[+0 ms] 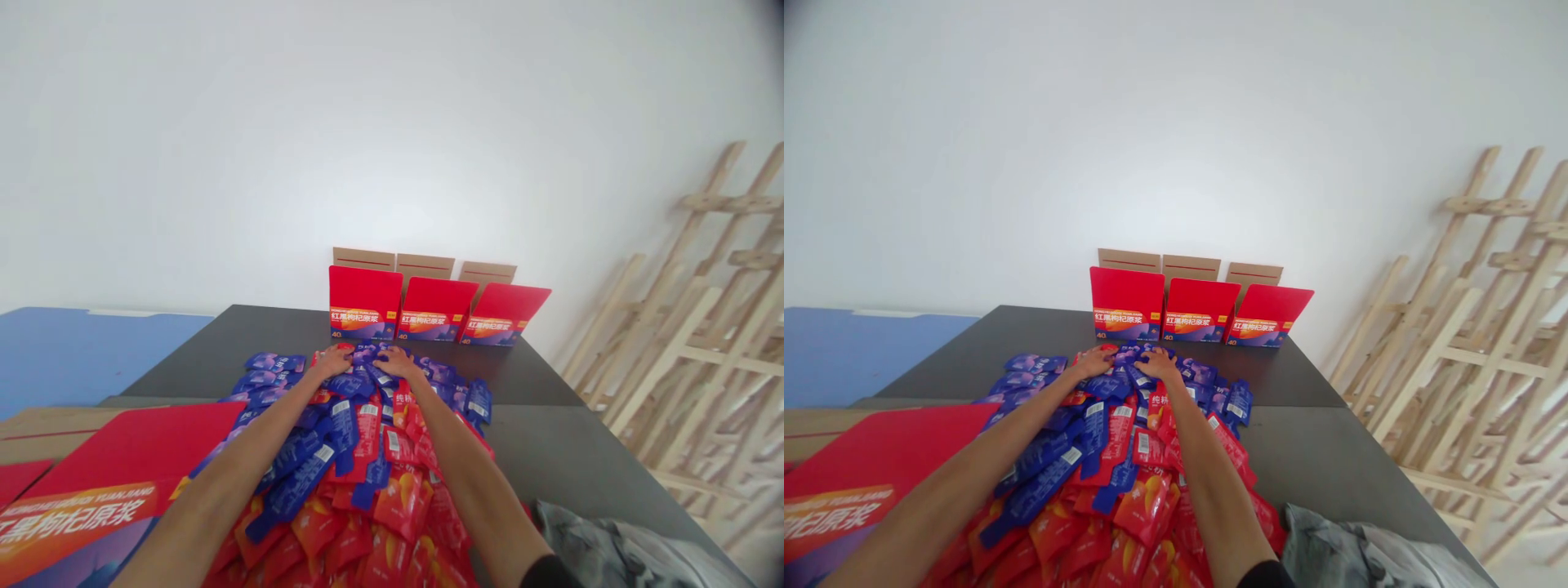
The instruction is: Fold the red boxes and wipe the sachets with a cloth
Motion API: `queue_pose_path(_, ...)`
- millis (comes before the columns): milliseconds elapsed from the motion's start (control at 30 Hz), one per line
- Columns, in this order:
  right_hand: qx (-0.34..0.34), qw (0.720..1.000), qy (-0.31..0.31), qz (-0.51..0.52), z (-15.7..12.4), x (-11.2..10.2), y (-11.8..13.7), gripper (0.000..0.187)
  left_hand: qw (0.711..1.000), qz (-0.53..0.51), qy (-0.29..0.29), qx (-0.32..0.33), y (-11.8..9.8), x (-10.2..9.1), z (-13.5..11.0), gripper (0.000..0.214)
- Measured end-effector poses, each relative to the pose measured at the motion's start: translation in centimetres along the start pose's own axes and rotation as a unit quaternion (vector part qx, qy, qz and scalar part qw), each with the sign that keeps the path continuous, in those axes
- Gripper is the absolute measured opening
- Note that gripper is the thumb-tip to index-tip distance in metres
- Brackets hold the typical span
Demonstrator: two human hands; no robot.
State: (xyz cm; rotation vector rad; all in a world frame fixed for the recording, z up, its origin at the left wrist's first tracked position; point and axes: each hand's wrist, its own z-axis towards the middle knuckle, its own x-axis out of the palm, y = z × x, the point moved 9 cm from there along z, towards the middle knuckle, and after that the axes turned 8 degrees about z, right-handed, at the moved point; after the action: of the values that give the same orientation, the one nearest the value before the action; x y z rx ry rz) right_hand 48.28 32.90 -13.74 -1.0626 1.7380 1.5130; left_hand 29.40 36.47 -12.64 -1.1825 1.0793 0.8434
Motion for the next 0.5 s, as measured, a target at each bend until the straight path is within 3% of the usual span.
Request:
queue_pose_path(267, -0.025, 0.999, 0.014, 0.028, -1.6, 0.4, 0.0, 0.05, 0.998, 0.01, 0.061, 0.033, -0.7, 0.1, -1.8, 0.039)
queue_pose_path(400, -0.062, 0.996, 0.0, 0.065, -2.0, -0.6, 0.3, 0.046, 0.996, 0.009, 0.069, 0.059, -0.6, -1.4, -3.5, 0.036)
queue_pose_path(500, -0.097, 0.99, -0.018, 0.101, -2.5, -1.7, 0.0, 0.038, 0.995, 0.016, 0.068, 0.078, 0.5, -3.4, -5.4, 0.031)
